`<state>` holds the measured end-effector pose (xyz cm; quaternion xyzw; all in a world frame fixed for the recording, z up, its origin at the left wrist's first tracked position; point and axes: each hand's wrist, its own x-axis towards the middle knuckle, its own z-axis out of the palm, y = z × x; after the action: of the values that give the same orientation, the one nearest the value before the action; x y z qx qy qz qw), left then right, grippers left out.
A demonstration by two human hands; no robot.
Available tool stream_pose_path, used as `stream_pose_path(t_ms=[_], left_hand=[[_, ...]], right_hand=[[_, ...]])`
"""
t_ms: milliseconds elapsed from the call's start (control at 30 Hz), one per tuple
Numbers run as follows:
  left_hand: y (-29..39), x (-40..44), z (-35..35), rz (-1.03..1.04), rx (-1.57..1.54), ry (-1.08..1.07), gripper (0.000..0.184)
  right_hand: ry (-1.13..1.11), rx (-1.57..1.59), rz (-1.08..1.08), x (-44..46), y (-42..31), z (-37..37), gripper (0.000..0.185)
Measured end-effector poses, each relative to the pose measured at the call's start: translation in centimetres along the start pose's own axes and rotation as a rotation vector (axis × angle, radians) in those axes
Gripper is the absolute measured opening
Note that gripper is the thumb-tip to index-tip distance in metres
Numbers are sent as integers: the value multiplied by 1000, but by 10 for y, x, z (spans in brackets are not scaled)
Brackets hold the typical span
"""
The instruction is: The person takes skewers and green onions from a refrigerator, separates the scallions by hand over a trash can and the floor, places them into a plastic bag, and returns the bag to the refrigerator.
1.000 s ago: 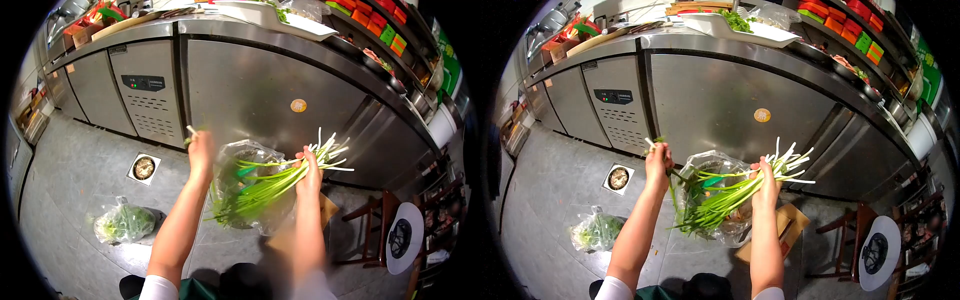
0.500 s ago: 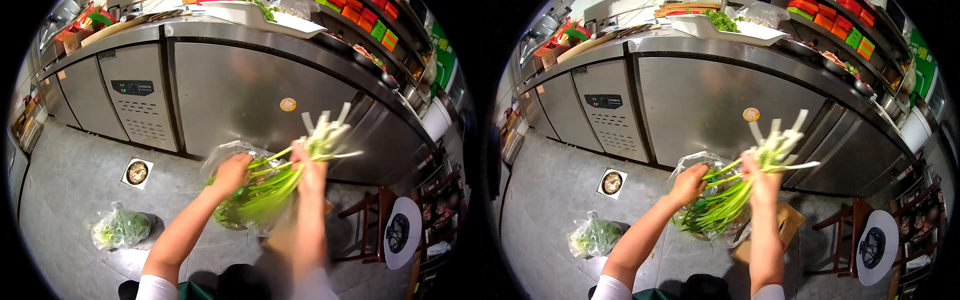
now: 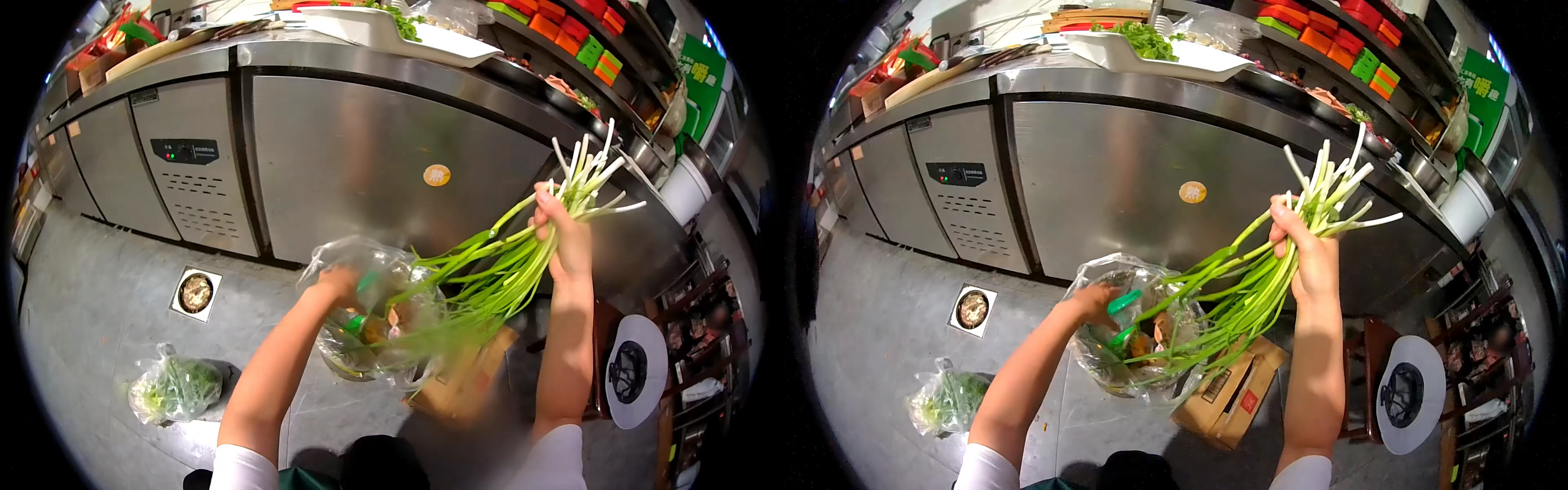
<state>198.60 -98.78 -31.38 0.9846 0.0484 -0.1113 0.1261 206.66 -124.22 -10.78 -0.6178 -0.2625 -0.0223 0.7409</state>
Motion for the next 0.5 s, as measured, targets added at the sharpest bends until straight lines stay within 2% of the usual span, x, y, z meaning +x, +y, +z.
stream_pose_path(t_ms=[67,100,133,200,233,300,333,367,433,500], left_hand=[[14,1,-24,42,-126,188,67],[27,-9,-39,133,-377,387,47],[38,-9,-46,272,-612,536,41],[63,-18,-65,516,-952,536,39],[74,-26,-74,573,-1059,499,39],[85,-34,-84,515,-850,554,32],[86,-39,-86,497,-823,596,23],[86,-36,-81,497,-822,597,23],[85,-30,-70,533,-800,953,18],[80,-32,-68,495,-793,941,15]], right_hand=[[-64,-25,44,-3,5,5,25],[-81,-12,61,-4,7,9,24],[-109,-4,69,-4,10,12,23],[-150,5,77,-2,16,19,23],[-176,24,83,-2,19,22,22],[-205,48,92,-3,21,30,19],[-208,23,88,-4,22,33,17],[-209,-1,83,-4,21,34,15],[-187,-27,80,-7,20,36,12],[-164,-119,46,-10,20,39,18]])
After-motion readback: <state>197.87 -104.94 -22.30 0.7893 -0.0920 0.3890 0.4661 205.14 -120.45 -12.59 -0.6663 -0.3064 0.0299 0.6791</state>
